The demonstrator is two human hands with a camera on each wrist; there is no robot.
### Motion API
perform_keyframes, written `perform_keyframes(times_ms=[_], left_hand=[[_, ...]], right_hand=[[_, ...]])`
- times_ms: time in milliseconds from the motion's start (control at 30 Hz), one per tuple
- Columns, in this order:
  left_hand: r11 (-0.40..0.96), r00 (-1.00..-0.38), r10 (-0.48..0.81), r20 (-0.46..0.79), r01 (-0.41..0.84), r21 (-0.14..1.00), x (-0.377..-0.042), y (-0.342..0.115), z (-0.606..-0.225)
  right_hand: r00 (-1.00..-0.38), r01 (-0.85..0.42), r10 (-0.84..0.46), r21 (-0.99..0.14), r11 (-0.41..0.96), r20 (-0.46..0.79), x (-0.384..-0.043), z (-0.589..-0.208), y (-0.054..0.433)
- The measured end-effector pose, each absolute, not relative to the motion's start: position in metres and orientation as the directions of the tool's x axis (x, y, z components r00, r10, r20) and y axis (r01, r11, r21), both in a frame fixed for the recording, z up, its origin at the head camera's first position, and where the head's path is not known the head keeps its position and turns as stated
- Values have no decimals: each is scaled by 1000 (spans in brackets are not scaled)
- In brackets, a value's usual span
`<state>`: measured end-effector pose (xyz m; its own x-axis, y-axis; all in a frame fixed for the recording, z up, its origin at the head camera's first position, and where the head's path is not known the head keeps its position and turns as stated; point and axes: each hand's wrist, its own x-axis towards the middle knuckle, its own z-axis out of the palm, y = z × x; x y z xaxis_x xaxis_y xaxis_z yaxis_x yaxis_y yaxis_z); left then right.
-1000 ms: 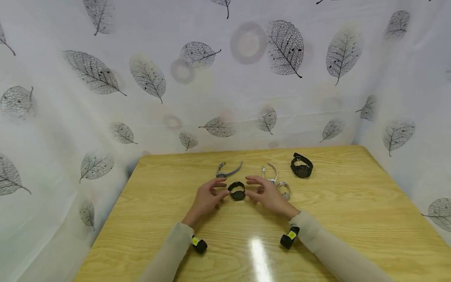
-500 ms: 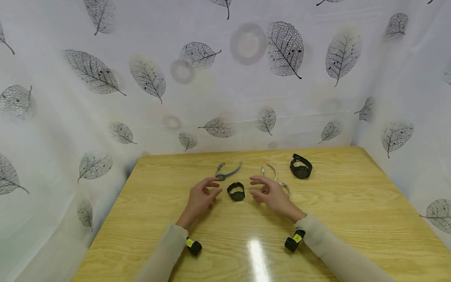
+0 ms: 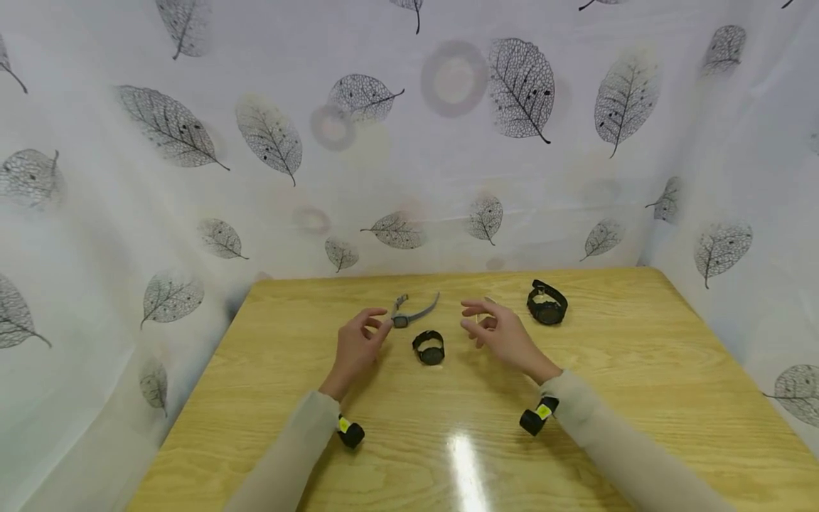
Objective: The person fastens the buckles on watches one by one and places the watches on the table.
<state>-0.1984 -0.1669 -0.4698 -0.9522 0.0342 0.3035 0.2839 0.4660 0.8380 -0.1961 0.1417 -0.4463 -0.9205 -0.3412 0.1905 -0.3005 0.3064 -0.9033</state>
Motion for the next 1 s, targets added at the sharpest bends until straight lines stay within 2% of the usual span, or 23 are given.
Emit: perform_keyframes(times_ms=[200,467,733,1000], left_hand=[[520,-931,28,365,325,790,-204,-141,-453],[532,-928,107,356,356,769,-216,-87,-430],[612,-949,178,260,314,726,-227,-46,-432],[694,-980,161,119,198,692,-236,-23,-439]], right_hand=[[-946,-288,-267,-854,433,183,-206,-437,162],[-949,-309,-229,-772,555,215,-224,-434,181],[-953,-303,-189,-698,649,238,-230,-441,188],[-957,-283,-159,-676,680,241,-227,-445,195]])
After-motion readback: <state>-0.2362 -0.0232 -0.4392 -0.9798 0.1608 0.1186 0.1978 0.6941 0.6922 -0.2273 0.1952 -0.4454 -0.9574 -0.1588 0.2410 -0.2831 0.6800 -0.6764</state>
